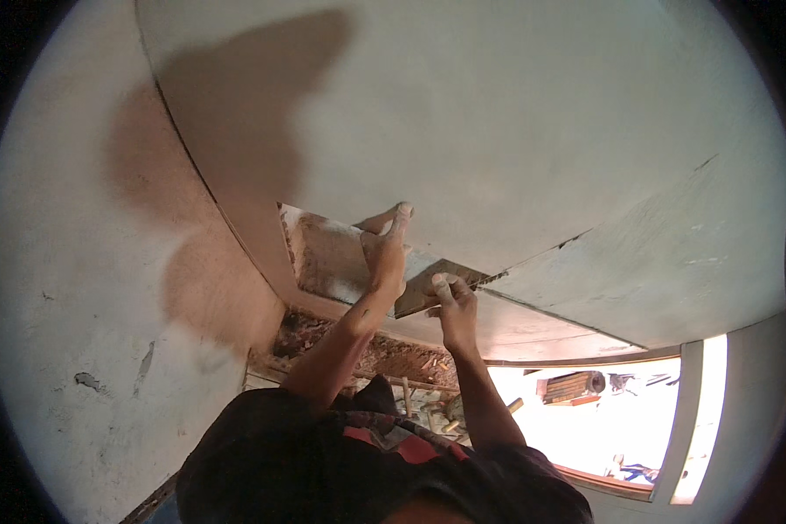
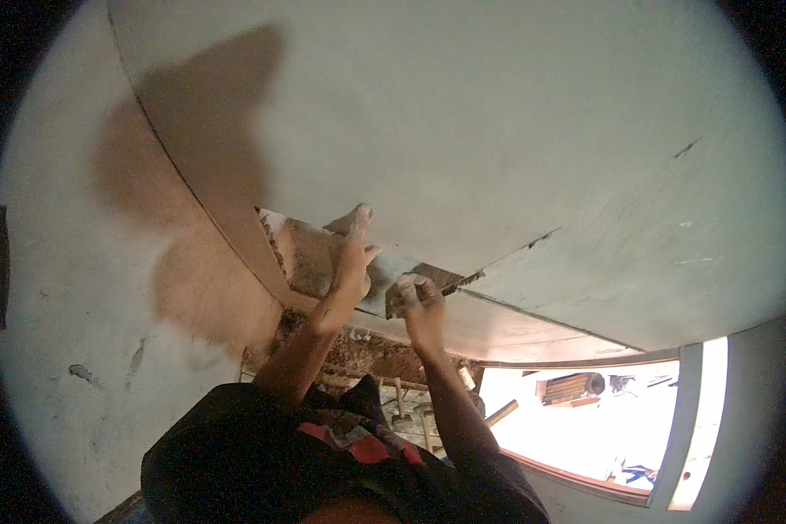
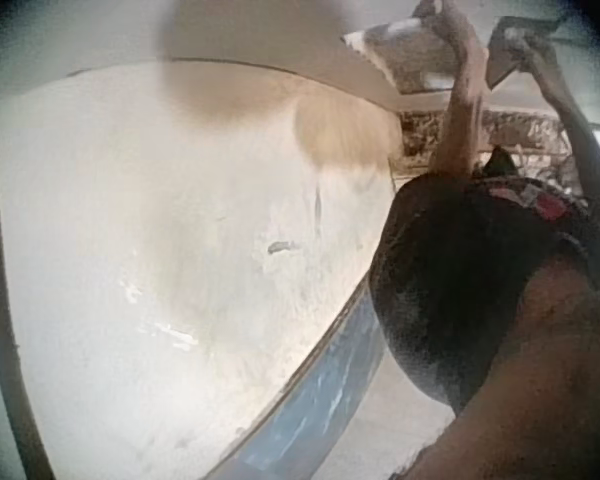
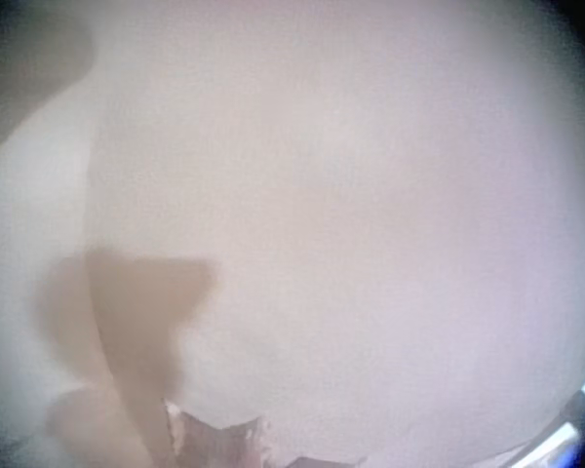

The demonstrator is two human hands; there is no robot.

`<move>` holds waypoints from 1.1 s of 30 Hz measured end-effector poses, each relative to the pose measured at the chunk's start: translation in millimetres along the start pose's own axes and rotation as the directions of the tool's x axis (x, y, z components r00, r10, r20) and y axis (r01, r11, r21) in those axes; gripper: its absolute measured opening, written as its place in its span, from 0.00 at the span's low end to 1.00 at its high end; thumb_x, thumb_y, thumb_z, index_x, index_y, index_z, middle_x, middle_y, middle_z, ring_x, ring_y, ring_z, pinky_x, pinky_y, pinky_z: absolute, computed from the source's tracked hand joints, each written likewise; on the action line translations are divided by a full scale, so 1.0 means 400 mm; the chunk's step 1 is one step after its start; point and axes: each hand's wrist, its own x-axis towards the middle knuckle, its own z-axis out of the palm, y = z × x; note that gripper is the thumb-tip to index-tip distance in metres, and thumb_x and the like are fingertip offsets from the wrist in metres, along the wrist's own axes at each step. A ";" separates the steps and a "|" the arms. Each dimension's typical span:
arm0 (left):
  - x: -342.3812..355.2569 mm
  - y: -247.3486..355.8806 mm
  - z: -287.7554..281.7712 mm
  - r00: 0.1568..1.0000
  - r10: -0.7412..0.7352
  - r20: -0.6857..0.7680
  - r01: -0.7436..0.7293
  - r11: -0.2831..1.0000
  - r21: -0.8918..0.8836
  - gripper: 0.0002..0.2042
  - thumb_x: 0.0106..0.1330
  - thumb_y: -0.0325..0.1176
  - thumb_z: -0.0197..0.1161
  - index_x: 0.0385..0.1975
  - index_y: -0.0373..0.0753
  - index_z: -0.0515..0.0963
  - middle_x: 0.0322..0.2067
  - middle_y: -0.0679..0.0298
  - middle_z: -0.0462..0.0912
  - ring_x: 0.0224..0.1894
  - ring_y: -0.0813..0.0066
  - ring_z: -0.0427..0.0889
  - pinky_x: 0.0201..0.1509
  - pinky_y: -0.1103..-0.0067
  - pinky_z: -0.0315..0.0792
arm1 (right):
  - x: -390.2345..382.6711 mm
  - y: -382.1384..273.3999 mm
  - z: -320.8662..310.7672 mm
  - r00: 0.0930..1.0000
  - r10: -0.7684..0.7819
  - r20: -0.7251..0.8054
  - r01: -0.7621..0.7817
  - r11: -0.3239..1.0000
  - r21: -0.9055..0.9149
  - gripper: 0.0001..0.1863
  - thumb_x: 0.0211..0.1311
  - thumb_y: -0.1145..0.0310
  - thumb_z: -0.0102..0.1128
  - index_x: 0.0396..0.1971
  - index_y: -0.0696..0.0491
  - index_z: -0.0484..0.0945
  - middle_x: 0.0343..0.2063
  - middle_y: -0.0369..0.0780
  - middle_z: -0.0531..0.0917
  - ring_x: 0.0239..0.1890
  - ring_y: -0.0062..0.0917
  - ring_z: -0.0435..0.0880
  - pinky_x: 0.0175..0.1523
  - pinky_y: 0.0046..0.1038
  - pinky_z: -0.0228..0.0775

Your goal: The person installs a tile onto a ceiling by applying mortar to the back of a large tile, lifting it into position, and using a mallet and a wooden board to level and secure it against the ceiling surface.

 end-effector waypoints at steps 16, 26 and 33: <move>0.054 -0.042 -0.199 0.736 0.389 0.555 -0.667 0.558 0.494 0.35 0.62 0.53 0.73 0.59 0.31 0.72 0.57 0.52 0.78 0.56 0.58 0.80 0.62 0.63 0.75 | 0.171 0.175 0.106 0.855 -0.328 -0.401 0.384 0.921 0.064 0.26 0.72 0.51 0.64 0.24 0.62 0.82 0.22 0.42 0.85 0.22 0.22 0.81 0.31 0.23 0.73; 0.271 0.031 -0.153 -0.590 0.399 0.702 -0.374 -0.906 0.200 0.43 0.52 0.52 0.74 0.68 0.39 0.70 0.71 0.43 0.62 0.72 0.43 0.63 0.74 0.46 0.58 | 0.233 0.232 0.108 0.739 -0.553 -0.386 0.652 0.731 0.200 0.22 0.73 0.54 0.64 0.36 0.63 0.83 0.27 0.43 0.84 0.26 0.25 0.83 0.34 0.24 0.78; 0.291 0.030 -0.148 -0.637 0.409 0.654 -0.506 -0.861 0.045 0.54 0.47 0.44 0.77 0.77 0.39 0.56 0.77 0.43 0.50 0.80 0.45 0.46 0.81 0.47 0.38 | 0.265 0.248 0.076 0.693 -0.659 -0.292 0.720 0.609 0.334 0.17 0.73 0.66 0.64 0.46 0.68 0.79 0.39 0.48 0.84 0.38 0.31 0.86 0.40 0.28 0.86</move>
